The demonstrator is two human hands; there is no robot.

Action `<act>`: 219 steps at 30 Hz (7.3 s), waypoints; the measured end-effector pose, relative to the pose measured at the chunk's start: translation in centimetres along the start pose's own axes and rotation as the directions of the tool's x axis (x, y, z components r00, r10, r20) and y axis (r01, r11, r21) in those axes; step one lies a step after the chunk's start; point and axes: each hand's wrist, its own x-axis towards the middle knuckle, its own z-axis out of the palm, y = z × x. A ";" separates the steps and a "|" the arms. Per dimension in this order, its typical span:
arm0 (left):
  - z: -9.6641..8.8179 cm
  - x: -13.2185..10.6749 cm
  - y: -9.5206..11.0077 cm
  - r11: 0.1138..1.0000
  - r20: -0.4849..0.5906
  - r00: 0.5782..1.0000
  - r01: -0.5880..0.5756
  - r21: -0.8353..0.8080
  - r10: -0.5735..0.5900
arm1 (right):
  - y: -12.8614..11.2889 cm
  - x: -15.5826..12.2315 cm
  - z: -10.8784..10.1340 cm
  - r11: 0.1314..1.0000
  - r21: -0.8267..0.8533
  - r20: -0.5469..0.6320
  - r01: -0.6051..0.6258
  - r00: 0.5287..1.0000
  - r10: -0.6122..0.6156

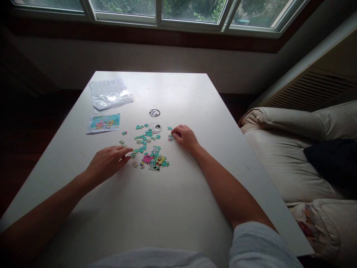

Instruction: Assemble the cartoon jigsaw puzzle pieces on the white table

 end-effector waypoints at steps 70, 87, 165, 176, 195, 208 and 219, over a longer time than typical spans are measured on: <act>1.7 1.1 -0.1 0.952 -0.021 0.998 0.054 -0.301 -0.063 | -7.5 -1.9 1.1 0.946 -0.149 0.306 0.286 0.923 -0.231; 1.7 1.6 1.5 0.824 -0.044 0.983 0.126 -0.552 -0.180 | -11.3 -3.4 2.9 0.922 -0.111 0.375 0.370 0.875 -0.306; -0.6 -0.4 0.6 0.891 0.152 0.898 -0.365 -0.270 0.414 | -7.5 -2.1 2.6 0.922 -0.008 0.230 0.388 0.898 -0.376; 1.8 1.3 -1.1 0.926 -0.020 0.962 -0.268 -0.265 0.272 | -7.8 -2.3 2.8 0.915 -0.010 0.245 0.403 0.888 -0.388; 3.6 1.7 -1.2 0.939 -0.221 0.959 -0.233 -0.253 0.178 | -7.1 -2.0 3.1 0.957 0.137 0.077 0.255 0.961 -0.267; 3.0 -1.0 7.4 0.851 -0.138 0.896 -0.445 -0.280 0.423 | -7.0 -0.8 3.3 0.978 0.119 0.015 0.174 0.984 -0.177; 3.4 -1.1 6.3 0.868 -0.142 0.903 -0.429 -0.248 0.406 | -7.5 5.2 5.3 0.950 -0.045 0.148 0.311 0.942 -0.301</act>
